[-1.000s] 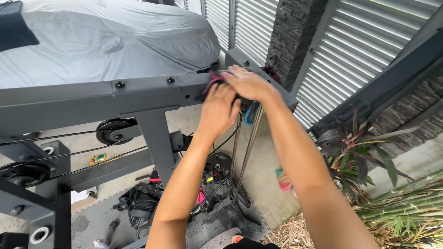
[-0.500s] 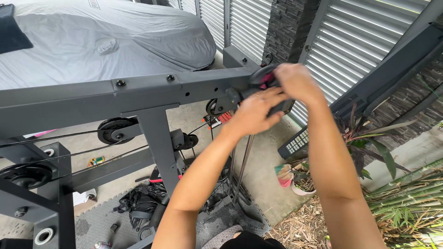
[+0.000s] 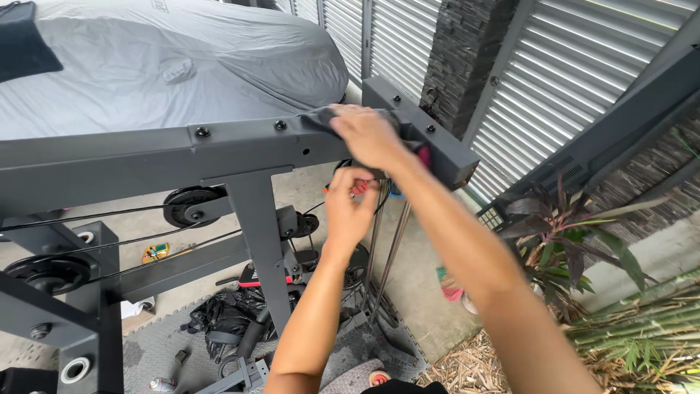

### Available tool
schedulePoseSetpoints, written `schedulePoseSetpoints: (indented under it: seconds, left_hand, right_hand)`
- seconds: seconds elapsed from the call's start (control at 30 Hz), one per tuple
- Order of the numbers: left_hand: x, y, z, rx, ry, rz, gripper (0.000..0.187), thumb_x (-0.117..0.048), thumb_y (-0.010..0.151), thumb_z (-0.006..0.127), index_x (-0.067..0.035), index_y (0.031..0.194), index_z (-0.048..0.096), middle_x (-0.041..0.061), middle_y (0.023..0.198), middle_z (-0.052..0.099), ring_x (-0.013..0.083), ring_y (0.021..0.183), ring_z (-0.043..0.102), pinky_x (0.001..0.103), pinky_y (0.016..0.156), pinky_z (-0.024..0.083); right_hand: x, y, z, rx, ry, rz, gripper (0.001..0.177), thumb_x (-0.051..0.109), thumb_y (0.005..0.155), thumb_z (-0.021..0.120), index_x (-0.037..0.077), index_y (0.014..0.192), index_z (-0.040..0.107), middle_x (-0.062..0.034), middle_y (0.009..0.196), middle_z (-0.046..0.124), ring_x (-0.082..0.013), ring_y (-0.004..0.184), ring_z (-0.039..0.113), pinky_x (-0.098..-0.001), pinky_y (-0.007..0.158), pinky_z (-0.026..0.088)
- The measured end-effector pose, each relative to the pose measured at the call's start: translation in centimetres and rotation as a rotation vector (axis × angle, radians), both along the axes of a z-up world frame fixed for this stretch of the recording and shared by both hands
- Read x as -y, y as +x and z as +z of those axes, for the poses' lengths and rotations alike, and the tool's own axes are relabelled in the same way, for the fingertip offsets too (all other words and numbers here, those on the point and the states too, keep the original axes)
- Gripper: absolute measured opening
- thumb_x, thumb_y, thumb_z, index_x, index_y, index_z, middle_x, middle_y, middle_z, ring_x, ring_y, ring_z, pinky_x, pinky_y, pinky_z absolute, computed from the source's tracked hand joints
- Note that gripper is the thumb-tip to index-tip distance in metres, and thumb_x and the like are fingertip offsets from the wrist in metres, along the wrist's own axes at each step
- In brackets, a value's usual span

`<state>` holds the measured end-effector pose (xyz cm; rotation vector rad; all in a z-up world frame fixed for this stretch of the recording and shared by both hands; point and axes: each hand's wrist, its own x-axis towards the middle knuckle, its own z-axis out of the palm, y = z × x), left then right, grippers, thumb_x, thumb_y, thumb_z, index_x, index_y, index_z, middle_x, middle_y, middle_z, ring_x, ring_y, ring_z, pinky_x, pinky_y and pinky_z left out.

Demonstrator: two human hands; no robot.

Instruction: Cleaning various components and pulleys of a gym machine with a cloth.

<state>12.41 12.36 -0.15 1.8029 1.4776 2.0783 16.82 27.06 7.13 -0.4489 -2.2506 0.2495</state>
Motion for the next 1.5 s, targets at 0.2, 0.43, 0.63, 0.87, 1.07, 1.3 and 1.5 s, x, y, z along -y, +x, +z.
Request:
schedulePoseSetpoints:
  seconds: [0.2, 0.43, 0.63, 0.87, 1.07, 1.3, 1.5]
  left_hand:
    - [-1.3, -1.4, -1.6, 0.161, -0.041, 0.067, 0.016, -0.006, 0.089, 0.073, -0.003, 0.101, 0.063, 0.008, 0.093, 0.065, 0.0181, 0.081, 0.063, 0.032, 0.076, 0.053]
    - [-1.0, -0.5, 2.7, -0.02, 0.068, 0.085, 0.016, -0.007, 0.091, 0.074, -0.003, 0.103, 0.064, 0.009, 0.099, 0.065, 0.0228, 0.085, 0.064, 0.035, 0.079, 0.055]
    - [-1.9, 0.5, 5.4, -0.319, 0.018, 0.117, 0.027, -0.015, 0.09, 0.072, -0.007, 0.115, 0.065, 0.009, 0.117, 0.066, 0.0321, 0.113, 0.06, 0.044, 0.099, 0.045]
    - [-4.9, 2.4, 7.1, -0.525, 0.044, 0.373, 0.06, -0.03, 0.08, 0.076, -0.004, 0.131, 0.057, 0.016, 0.132, 0.062, 0.0347, 0.121, 0.055, 0.051, 0.1, 0.031]
    - [-6.4, 5.8, 9.5, -0.305, -0.142, -0.175, 0.045, -0.027, 0.09, 0.073, -0.007, 0.129, 0.062, 0.014, 0.103, 0.072, 0.0287, 0.103, 0.07, 0.044, 0.095, 0.045]
    - [-10.4, 5.9, 7.6, -0.323, -0.121, 0.072, 0.021, -0.015, 0.091, 0.069, -0.017, 0.111, 0.075, 0.009, 0.107, 0.071, 0.0297, 0.1, 0.067, 0.043, 0.088, 0.049]
    - [-8.0, 5.0, 6.8, -0.626, -0.16, 0.304, 0.044, -0.022, 0.072, 0.076, -0.016, 0.116, 0.073, 0.009, 0.114, 0.064, 0.0298, 0.114, 0.056, 0.054, 0.102, 0.03]
  right_hand:
    - [3.0, -1.2, 1.8, 0.022, -0.069, 0.187, 0.05, 0.035, 0.107, 0.043, 0.001, 0.139, 0.061, -0.0156, 0.145, 0.061, -0.032, 0.137, 0.053, -0.0438, 0.117, 0.032]
    - [-5.2, 5.4, -1.1, 0.217, -0.184, -0.112, 0.053, 0.041, 0.11, 0.044, 0.0, 0.14, 0.057, -0.0187, 0.151, 0.053, -0.0312, 0.144, 0.047, -0.0394, 0.121, 0.033]
    - [-3.5, 10.4, -1.1, 0.331, 0.051, -0.22, 0.052, 0.026, 0.101, 0.051, -0.002, 0.144, 0.051, -0.0237, 0.152, 0.05, -0.0391, 0.133, 0.05, -0.0459, 0.107, 0.04]
    - [-1.4, 15.0, 2.1, 0.272, -0.136, -0.394, 0.025, 0.026, 0.103, 0.056, 0.004, 0.105, 0.068, -0.0227, 0.098, 0.07, -0.0418, 0.094, 0.066, -0.0514, 0.079, 0.051]
    - [-1.9, 20.9, 2.5, -0.223, -0.252, -0.358, 0.021, 0.02, 0.108, 0.064, 0.0, 0.103, 0.067, -0.0168, 0.085, 0.062, -0.0393, 0.078, 0.061, -0.0431, 0.071, 0.049]
    - [1.4, 21.1, 0.3, -0.059, -0.151, -0.372, 0.014, 0.014, 0.097, 0.068, 0.004, 0.106, 0.073, -0.007, 0.122, 0.074, -0.0268, 0.116, 0.07, -0.0374, 0.105, 0.056]
    - [3.2, 18.6, -2.2, 0.344, 0.122, -0.473, 0.062, 0.049, 0.101, 0.061, 0.002, 0.142, 0.058, -0.0197, 0.147, 0.056, -0.043, 0.133, 0.055, -0.048, 0.106, 0.046]
